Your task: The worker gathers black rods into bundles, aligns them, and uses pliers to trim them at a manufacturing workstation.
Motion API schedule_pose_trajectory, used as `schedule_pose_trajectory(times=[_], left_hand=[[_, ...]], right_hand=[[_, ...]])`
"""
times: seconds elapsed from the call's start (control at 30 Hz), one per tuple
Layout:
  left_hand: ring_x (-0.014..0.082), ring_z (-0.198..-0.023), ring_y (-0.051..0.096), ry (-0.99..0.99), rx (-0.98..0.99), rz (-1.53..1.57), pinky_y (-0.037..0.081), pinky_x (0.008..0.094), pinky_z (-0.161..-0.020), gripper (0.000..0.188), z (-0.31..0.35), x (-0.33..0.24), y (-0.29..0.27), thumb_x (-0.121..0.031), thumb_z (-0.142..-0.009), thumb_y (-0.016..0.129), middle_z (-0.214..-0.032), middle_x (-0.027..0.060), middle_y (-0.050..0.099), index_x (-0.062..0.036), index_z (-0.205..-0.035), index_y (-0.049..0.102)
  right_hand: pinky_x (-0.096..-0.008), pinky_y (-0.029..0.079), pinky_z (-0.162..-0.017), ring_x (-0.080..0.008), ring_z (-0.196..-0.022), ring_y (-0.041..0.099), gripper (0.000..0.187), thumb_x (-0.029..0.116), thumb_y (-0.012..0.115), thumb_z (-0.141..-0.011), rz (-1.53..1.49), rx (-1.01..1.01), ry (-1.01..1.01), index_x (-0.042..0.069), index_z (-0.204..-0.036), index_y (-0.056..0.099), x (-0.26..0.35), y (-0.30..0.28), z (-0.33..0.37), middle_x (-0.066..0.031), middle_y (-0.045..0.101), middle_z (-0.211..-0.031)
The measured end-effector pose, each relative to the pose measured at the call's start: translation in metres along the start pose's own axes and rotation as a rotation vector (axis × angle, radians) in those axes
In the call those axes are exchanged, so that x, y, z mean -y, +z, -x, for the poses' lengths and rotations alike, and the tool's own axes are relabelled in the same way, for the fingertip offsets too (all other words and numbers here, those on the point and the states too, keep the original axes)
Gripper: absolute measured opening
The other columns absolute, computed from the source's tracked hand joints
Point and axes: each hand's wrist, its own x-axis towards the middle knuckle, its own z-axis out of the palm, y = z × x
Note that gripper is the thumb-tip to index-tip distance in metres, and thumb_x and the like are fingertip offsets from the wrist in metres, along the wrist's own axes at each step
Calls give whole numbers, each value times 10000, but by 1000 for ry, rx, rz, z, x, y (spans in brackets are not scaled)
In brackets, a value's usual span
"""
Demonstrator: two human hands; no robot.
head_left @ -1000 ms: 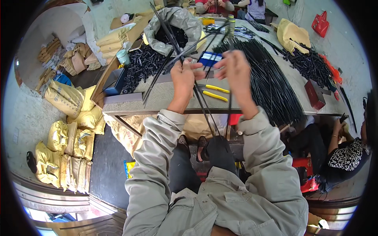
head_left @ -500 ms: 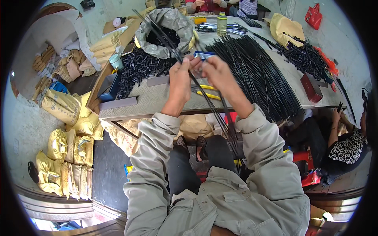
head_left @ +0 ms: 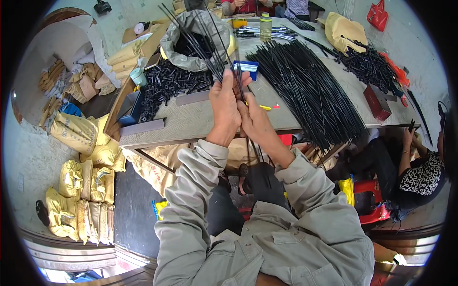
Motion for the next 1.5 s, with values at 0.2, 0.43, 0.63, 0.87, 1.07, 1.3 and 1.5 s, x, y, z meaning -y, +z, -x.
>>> schedule_pose_trajectory(times=[0.2, 0.43, 0.63, 0.87, 1.07, 1.3, 1.5], left_hand=[[209, -827, 627, -137, 223, -449, 497, 295, -722, 256, -9, -18, -14, -115, -873, 518, -930, 146, 638, 55, -1064, 520], [229, -999, 587, -156, 317, -215, 485, 306, -765, 366, -6, -40, -8, -110, -877, 503, -1144, 158, 570, 36, -1208, 449], [267, -1070, 547, -330, 431, -134, 461, 338, -860, 441, 4, -53, -4, -214, -908, 483, -1222, 184, 509, 33, -1262, 390], [255, -1061, 550, -291, 513, -299, 444, 359, -902, 449, 4, -43, -13, -230, -907, 490, -1211, 183, 516, 47, -1249, 404], [223, -1015, 571, -321, 538, -361, 472, 320, -833, 366, 0, -45, -20, -175, -895, 495, -1132, 169, 571, 42, -1189, 480], [259, -1007, 578, -235, 447, -202, 468, 353, -870, 269, 7, -35, -13, -97, -863, 504, -1112, 204, 571, 70, -1071, 535], [268, -970, 597, -209, 329, -106, 482, 347, -853, 218, 10, -32, -2, -81, -849, 545, -1056, 212, 594, 71, -1006, 554]], right_hand=[[-346, 423, -481, -254, -532, 581, 200, 170, 450, -910, 127, -17, -122, 7, -1022, 418, -13, -9, -8, -168, 512, -554], [-235, 402, -410, -97, -440, 498, 261, 235, 434, -937, -714, 298, 233, 25, -1090, 451, -7, 1, 30, -22, 547, -678], [-210, 445, -492, -102, -517, 550, 277, 258, 455, -929, -796, 227, 281, 22, -1074, 475, -4, -4, 22, -52, 578, -712], [-220, 479, -576, -111, -594, 585, 263, 254, 458, -929, -678, 147, 213, 16, -1030, 506, -5, -8, 12, -75, 607, -756], [-209, 475, -585, -89, -636, 585, 241, 234, 461, -930, -662, 69, 102, 15, -1013, 519, -7, -13, 1, -62, 619, -813], [-197, 468, -619, -54, -690, 562, 209, 214, 502, -915, -624, 89, 148, 27, -1001, 535, -12, -15, 7, -16, 600, -819], [-169, 411, -575, -14, -631, 495, 160, 191, 550, -892, -670, -126, 127, 34, -912, 573, -8, -12, 8, 31, 569, -741]])
